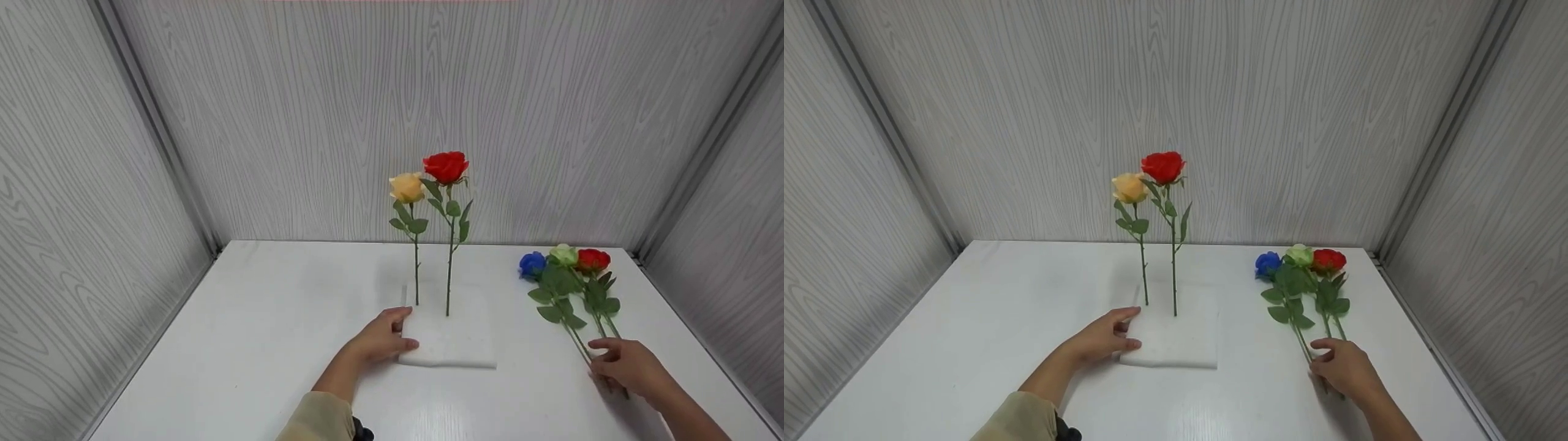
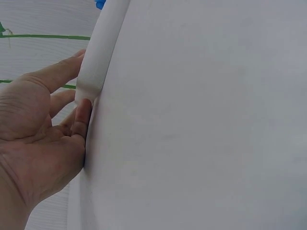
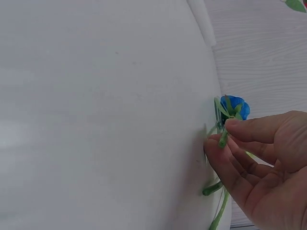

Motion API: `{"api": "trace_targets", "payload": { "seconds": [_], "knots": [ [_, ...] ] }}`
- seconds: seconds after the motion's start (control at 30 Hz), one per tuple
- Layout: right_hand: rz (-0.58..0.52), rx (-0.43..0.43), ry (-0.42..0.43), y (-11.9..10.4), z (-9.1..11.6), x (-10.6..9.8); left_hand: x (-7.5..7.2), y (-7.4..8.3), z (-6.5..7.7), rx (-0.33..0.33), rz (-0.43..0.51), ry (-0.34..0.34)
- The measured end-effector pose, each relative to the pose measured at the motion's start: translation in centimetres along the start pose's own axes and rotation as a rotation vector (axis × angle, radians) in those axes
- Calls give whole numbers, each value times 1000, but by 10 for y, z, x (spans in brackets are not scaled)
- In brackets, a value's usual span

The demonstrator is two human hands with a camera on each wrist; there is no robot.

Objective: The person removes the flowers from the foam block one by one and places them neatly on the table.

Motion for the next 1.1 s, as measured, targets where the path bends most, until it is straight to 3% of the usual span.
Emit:
{"api": "trace_targets", "payload": {
  "seconds": [0.27,0.67,1.1],
  "knots": [
    [77,-11,61,-4,6,2,-2,1,0,20,-88,19],
    [89,26,61,-5,9,-1,-1,3,3,-6,-58,19],
    [-14,-92,94,-50,5,-5,1,1,2,-17,10,9]
  ]
}}
Point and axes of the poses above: each hand's wrist, its own z-axis away from the middle knuckle, its own x-axis out of the palm, y = z × x, the point moved 6 cm from there along -z, towards the middle knuckle, and after that the axes turned 3 degrees about -x, right-handed, at the moved point
